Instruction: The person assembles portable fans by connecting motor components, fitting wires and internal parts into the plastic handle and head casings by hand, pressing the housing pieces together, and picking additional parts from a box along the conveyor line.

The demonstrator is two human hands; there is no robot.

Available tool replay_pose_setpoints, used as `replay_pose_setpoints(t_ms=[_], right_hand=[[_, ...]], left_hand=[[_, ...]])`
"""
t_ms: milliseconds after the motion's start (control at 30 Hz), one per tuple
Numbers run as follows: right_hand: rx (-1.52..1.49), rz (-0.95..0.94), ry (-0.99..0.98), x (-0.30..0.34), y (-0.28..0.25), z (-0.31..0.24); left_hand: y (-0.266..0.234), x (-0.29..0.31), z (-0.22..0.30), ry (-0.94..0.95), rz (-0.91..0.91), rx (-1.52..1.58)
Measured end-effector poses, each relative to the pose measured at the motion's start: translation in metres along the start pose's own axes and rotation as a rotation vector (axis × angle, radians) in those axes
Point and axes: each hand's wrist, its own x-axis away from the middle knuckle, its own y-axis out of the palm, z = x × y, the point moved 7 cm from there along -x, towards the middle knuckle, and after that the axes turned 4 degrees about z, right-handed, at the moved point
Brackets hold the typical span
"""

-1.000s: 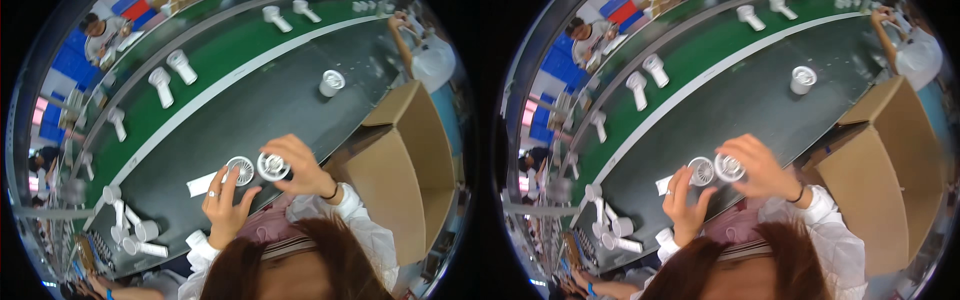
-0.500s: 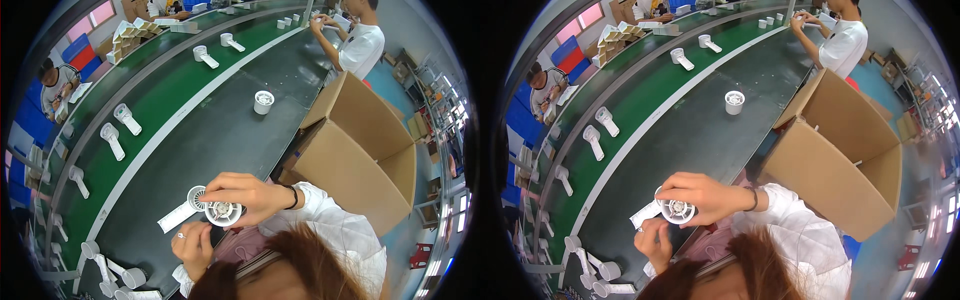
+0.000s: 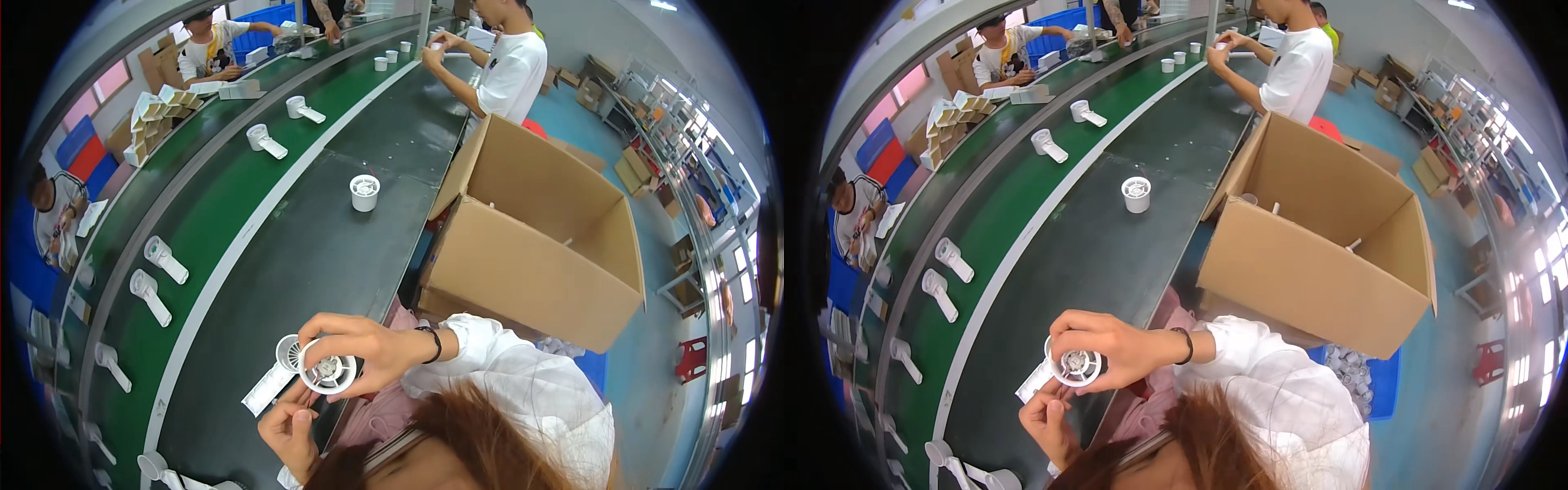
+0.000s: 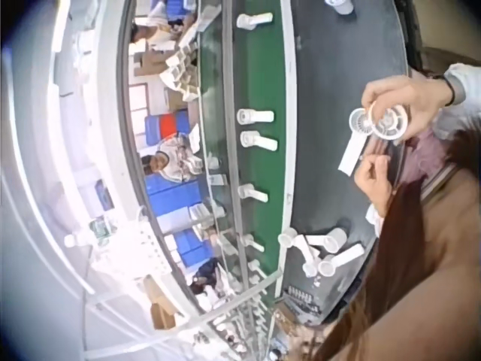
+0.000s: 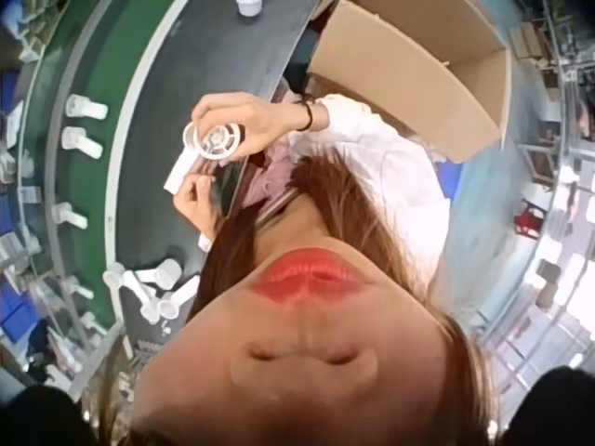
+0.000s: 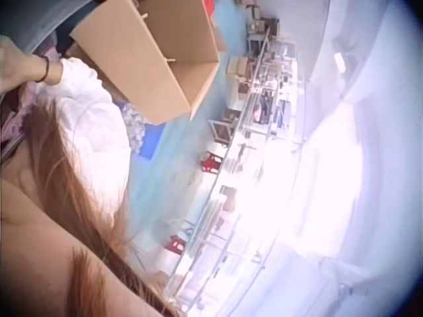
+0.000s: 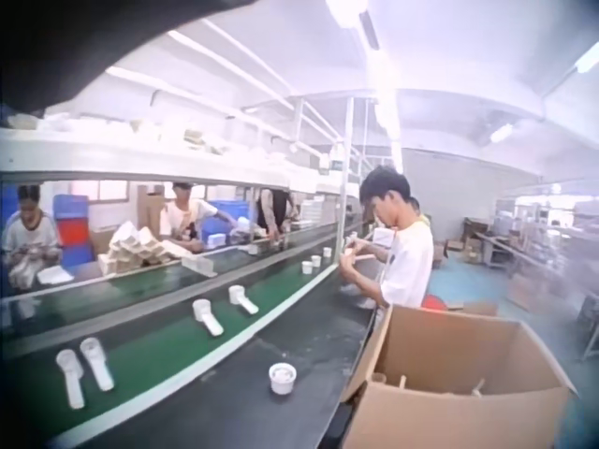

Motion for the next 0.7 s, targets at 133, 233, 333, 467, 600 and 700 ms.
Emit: replay_pose_setpoints(t_ms=[133, 233, 333, 467, 600, 700], right_hand=[[0.014, 0.049, 0.004, 0.0, -0.004, 0.0], [0.112, 0.069, 0.02, -0.002, -0.014, -0.005], [0.188, 0.09, -0.003, -0.002, -0.014, -0.015], [0.155, 0.08, -0.008, 0.0, -0.005, -0.001], [0.177, 0.053, -0.019, 0.004, 0.0, 0.0], [0.202, 0.036, -0.051, 0.004, 0.0, 0.003]], left_hand=[[0.002, -0.001, 0.004, -0.024, -0.098, 0.132], [0.013, -0.005, 0.012, -0.015, -0.071, 0.04], [0.016, -0.002, 0.019, 0.094, -0.075, -0.015], [0.016, -0.004, 0.022, 0.143, 0.005, -0.189], [0.012, -0.001, 0.017, 0.09, 0.036, -0.202], [0.012, -0.005, 0.014, 0.051, 0.025, -0.108]])
